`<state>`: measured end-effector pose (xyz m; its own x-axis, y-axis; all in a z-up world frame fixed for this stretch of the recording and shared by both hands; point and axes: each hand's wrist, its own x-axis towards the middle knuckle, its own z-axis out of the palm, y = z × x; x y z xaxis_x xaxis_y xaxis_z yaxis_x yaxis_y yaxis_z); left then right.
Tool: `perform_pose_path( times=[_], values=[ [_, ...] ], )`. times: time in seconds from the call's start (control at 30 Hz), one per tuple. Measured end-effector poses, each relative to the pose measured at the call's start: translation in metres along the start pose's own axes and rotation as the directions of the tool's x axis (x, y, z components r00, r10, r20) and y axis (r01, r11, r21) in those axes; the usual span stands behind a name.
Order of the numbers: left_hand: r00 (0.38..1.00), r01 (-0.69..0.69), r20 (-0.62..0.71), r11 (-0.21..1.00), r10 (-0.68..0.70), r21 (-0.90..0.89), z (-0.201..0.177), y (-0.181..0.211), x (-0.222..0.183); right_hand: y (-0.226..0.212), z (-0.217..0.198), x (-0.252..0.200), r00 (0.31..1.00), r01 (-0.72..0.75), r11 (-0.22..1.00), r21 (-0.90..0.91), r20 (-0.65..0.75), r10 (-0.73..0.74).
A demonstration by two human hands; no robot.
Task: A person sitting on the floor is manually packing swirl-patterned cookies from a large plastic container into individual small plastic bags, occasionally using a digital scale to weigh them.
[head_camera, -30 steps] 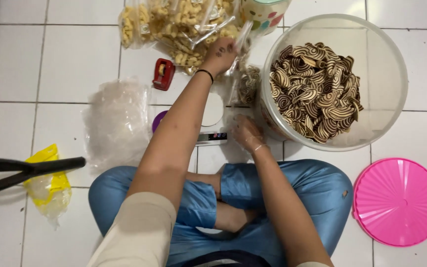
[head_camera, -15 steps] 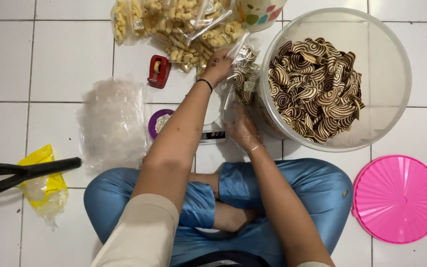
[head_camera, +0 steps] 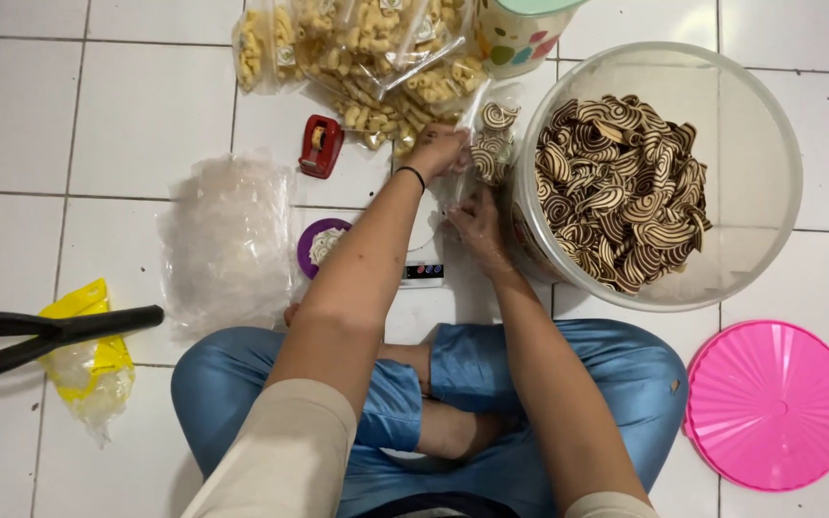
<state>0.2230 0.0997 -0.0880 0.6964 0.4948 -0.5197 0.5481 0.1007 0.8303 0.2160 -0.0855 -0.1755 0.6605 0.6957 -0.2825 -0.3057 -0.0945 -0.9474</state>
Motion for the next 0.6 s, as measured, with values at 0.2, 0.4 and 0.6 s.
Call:
perform_pose_path(
  times=[0.2, 0.4, 0.6],
  values=[
    [1.000, -0.023, 0.002, 0.998, 0.023, 0.063, -0.013, 0.019, -0.035, 0.006, 0.000, -0.007, 0.998, 0.015, 0.995, -0.097, -0.061, -0.021],
    [0.998, -0.046, -0.044, 0.986, 0.054, 0.158, -0.039, 0.042, -0.093, -0.047, 0.017, -0.047, 0.998, -0.005, 0.981, -0.192, -0.063, -0.007],
    [0.990, -0.059, -0.107, 0.964, 0.089, 0.258, -0.046, 0.020, -0.089, -0.064, 0.018, -0.068, 0.998, -0.047, 0.939, -0.340, -0.046, 0.033]
  ],
)
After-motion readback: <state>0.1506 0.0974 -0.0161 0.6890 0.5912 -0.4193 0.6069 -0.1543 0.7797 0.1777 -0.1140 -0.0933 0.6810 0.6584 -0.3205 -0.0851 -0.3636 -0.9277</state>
